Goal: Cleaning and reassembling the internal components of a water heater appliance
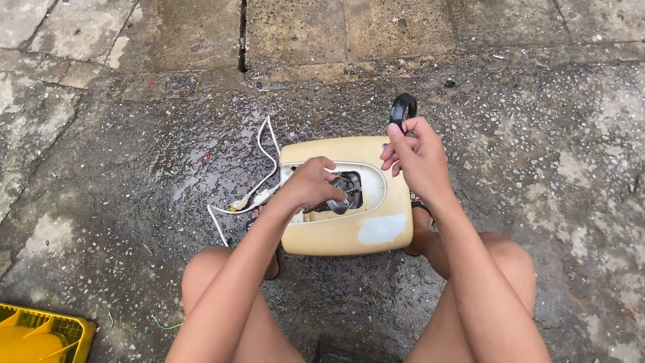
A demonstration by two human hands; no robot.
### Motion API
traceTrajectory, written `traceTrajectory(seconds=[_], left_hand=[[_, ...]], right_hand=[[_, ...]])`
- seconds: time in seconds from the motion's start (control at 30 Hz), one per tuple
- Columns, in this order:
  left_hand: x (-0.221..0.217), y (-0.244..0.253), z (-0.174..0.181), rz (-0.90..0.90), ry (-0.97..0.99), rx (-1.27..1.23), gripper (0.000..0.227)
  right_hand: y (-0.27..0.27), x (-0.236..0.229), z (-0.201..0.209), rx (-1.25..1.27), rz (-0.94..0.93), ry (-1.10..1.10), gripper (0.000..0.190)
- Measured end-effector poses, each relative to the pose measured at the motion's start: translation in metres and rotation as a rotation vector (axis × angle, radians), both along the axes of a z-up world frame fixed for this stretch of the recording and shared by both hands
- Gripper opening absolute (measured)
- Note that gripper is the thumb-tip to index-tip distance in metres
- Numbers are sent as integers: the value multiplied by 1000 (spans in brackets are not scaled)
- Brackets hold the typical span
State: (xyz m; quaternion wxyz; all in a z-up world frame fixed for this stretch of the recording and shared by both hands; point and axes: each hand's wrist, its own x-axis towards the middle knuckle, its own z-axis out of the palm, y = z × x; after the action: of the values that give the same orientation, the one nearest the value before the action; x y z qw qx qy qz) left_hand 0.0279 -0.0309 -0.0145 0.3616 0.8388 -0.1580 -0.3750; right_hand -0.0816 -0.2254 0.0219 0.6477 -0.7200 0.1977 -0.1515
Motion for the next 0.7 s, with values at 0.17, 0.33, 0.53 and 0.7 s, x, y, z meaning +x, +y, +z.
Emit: traceTrajectory(seconds=[0.17,0.33,0.53,0.7], left_hand=[[18,-4,17,89,78,36,52],[29,-20,28,250,329,-80,52],[60,-35,-22,537,614,-258,26],[67,-47,-32,678,697,-277,21]], right_hand=[[-18,-9,8,-41,15,-43,26],[-32,-19,17,-23,-27,-80,26],[-33,-28,24,-35,-52,-104,26],[-40,-29,24,-35,-69,-105,26]])
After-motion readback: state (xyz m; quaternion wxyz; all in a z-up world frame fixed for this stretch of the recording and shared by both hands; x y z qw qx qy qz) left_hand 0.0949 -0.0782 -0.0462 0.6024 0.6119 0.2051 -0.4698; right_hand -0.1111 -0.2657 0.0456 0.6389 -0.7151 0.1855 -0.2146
